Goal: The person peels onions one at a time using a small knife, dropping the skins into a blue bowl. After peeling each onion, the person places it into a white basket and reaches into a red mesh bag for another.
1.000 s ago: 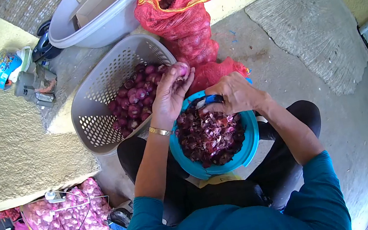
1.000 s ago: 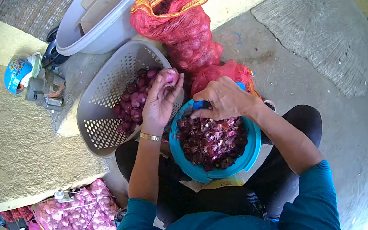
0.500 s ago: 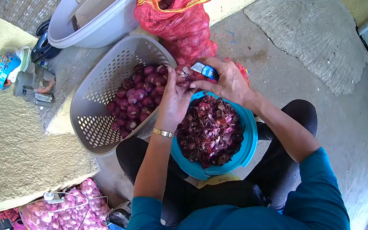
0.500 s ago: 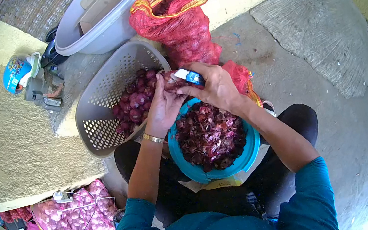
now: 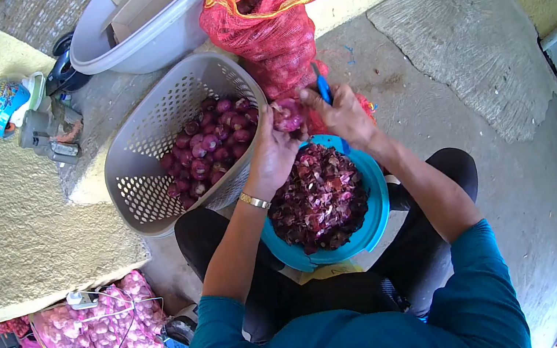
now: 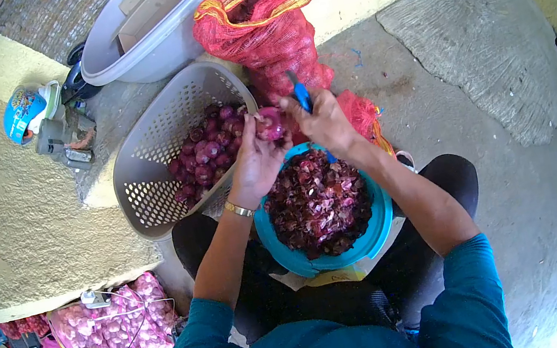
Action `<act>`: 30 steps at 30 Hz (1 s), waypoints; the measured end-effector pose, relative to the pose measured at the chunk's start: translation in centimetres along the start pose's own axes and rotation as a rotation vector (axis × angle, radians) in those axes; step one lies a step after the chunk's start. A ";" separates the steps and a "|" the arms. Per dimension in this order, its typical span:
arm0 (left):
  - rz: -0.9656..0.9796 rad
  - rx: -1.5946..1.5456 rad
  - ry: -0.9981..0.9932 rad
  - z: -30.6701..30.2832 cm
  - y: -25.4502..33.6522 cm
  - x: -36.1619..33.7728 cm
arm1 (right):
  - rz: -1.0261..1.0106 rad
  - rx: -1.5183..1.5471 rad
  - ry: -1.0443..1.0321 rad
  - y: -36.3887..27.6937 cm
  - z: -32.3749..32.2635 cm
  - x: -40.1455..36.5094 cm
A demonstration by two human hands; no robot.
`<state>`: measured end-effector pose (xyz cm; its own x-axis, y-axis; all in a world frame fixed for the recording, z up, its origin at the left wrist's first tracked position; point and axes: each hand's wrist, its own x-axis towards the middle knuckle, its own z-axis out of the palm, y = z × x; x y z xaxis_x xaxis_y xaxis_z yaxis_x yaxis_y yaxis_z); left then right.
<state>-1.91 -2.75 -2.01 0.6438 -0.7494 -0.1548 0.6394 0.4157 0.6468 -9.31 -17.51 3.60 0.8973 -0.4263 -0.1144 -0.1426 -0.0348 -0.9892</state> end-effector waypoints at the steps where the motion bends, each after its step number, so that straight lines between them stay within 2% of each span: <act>1: -0.002 -0.020 0.028 -0.2 0.3 0.0 | -0.019 0.025 -0.014 -0.6 -0.5 0.1; 2: -0.003 -0.018 0.028 -0.5 0.6 -0.1 | -0.039 0.051 -0.028 -0.9 -1.0 0.3; 3: -0.006 0.011 -0.014 -0.5 1.2 -0.1 | 0.019 -0.113 -0.018 -1.1 -1.6 0.6; 4: -0.009 0.040 -0.055 -0.4 1.6 -0.1 | 0.018 -0.114 -0.017 -1.3 -2.0 0.4; 6: 0.022 0.058 0.006 -0.4 1.9 -0.2 | 0.027 -0.109 -0.165 -1.9 -2.7 -0.2; 7: 0.034 0.026 0.071 -0.6 2.1 0.0 | 0.026 -0.110 -0.169 -1.5 -3.1 -0.2; 9: 0.032 -0.016 0.127 -0.6 2.6 0.0 | 0.027 -0.039 -0.574 -0.6 -3.6 0.0; 12: 0.073 0.056 0.023 -0.9 3.3 0.0 | 0.006 -0.089 -0.630 -0.3 -3.5 -1.0; 13: 0.073 0.055 0.024 -1.0 3.3 0.1 | 0.007 -0.090 -0.631 -0.5 -3.3 -1.2; 16: 0.035 0.024 -0.018 -1.2 3.1 0.1 | -0.043 -0.514 -0.236 -1.8 -2.2 -1.5; 17: 0.034 -0.008 -0.021 -1.2 2.9 0.0 | -0.043 -0.514 -0.235 -1.4 -1.8 -1.3; 19: 0.032 -0.041 -0.025 -1.1 2.6 0.1 | -0.174 -0.511 -0.020 -0.6 -1.1 -0.7; 20: -0.001 -0.051 -0.071 -1.1 2.5 0.3 | -0.174 -0.511 -0.020 -0.4 -1.1 -0.7; 22: -0.034 -0.060 -0.118 -0.7 2.4 0.3 | -0.299 -0.556 -0.033 -0.5 -1.0 -0.8; 25: 0.013 -0.100 -0.097 0.1 2.1 0.3 | -0.380 -0.607 -0.076 -0.7 -0.9 -1.0; 27: 0.037 0.000 -0.028 0.3 2.0 0.3 | -0.420 -0.581 -0.085 -0.5 -0.8 -1.0; 30: 0.117 0.113 -0.047 0.4 2.0 0.3 | -0.533 -0.544 -0.074 0.2 -0.5 -0.7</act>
<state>-0.57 -2.33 -0.47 0.6889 -0.7237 -0.0406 0.5087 0.4429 0.7383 -10.20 -17.68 3.52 0.9253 -0.1664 0.3407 0.1486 -0.6675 -0.7296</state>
